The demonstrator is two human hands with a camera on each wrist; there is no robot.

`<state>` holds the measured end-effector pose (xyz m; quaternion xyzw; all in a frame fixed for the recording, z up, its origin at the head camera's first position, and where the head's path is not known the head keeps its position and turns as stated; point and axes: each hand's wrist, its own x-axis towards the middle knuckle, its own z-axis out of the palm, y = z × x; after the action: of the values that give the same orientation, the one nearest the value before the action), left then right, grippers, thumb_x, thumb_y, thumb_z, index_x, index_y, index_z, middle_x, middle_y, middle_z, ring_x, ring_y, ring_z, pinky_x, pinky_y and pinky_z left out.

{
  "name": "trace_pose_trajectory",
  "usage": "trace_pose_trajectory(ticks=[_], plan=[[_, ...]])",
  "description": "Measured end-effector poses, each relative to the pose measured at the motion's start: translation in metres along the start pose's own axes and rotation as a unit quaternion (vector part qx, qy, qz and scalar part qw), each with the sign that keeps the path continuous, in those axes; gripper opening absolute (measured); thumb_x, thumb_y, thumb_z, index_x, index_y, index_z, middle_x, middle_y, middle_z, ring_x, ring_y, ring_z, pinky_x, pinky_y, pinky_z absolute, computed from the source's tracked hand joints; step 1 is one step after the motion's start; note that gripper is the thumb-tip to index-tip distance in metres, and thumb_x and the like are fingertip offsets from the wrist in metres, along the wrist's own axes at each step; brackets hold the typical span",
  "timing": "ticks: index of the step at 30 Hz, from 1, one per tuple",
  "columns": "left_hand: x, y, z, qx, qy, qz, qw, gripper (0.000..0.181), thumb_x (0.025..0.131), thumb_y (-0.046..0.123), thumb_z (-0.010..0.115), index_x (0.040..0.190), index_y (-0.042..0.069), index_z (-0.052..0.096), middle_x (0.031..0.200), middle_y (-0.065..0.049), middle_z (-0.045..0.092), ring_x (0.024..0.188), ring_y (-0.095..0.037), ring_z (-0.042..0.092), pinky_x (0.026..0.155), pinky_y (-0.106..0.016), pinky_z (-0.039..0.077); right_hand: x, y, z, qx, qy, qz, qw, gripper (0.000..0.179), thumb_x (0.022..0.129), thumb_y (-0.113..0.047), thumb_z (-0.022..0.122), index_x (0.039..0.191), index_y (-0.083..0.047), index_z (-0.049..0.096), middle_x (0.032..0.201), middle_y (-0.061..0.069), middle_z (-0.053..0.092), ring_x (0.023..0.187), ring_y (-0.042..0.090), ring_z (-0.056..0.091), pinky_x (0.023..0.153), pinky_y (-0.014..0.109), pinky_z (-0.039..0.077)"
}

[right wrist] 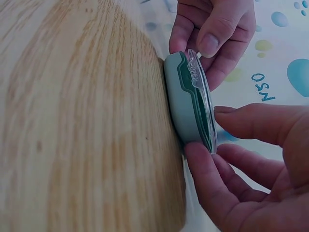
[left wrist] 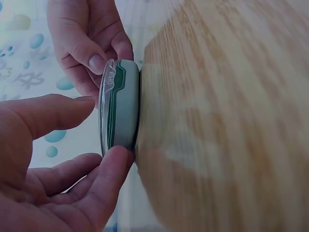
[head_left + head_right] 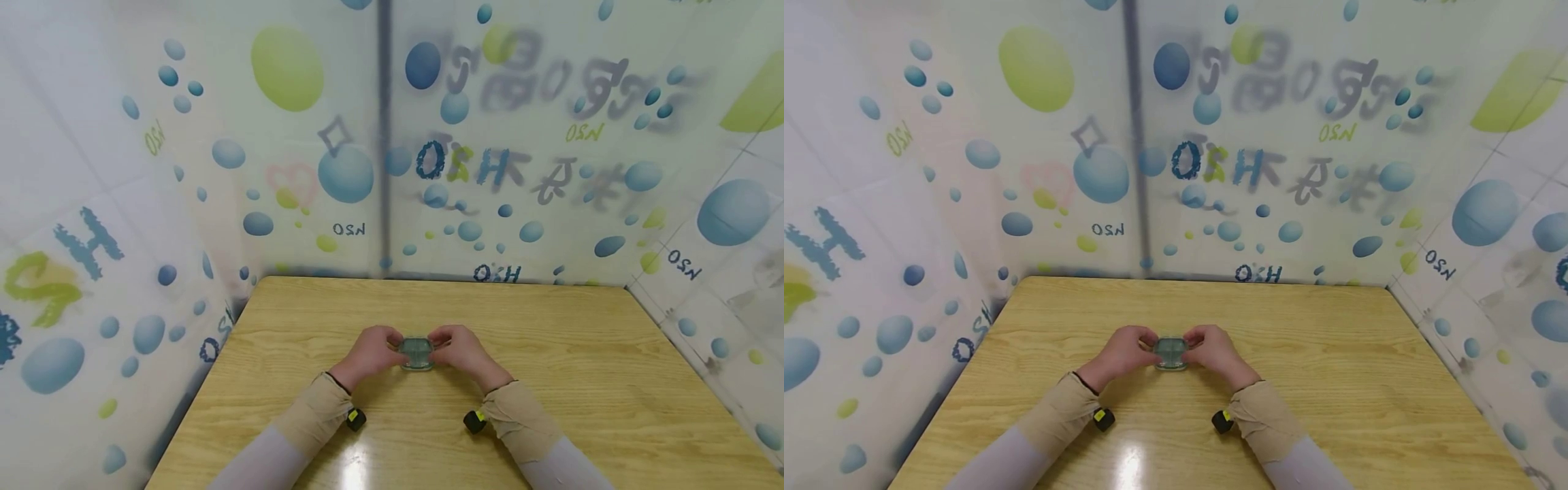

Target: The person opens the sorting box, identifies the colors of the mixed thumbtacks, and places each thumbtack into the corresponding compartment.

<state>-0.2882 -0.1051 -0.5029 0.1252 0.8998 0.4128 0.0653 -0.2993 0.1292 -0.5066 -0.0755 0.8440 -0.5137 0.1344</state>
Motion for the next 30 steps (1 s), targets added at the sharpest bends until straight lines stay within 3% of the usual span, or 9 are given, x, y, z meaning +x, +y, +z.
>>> trace_pose_trajectory(ticks=[11,30], plan=[[0.0026,-0.0005,0.0021,0.0,0.0,-0.006,1.0,0.046,0.08,0.018,0.091,0.12,0.001,0.076,0.112,-0.012,0.077,0.102,-0.024,0.071,0.088,-0.039,0.06,0.0027,0.0036,0.0001,-0.034,0.005,-0.006,0.9994,0.043,0.083,-0.005,0.088,0.123,0.001,0.074,0.11,0.013,0.072,0.097,0.021,0.069,0.078,0.034,0.06],[0.0045,-0.0053,0.0054,-0.021,-0.002,-0.01,0.9997,0.047,0.076,0.011,0.094,0.118,0.0,0.075,0.11,-0.011,0.075,0.098,-0.021,0.07,0.084,-0.036,0.06,-0.0011,-0.0034,-0.0005,-0.058,-0.007,-0.007,0.9983,0.04,0.085,-0.005,0.087,0.122,0.0,0.073,0.108,0.013,0.071,0.096,0.021,0.067,0.075,0.034,0.058]])
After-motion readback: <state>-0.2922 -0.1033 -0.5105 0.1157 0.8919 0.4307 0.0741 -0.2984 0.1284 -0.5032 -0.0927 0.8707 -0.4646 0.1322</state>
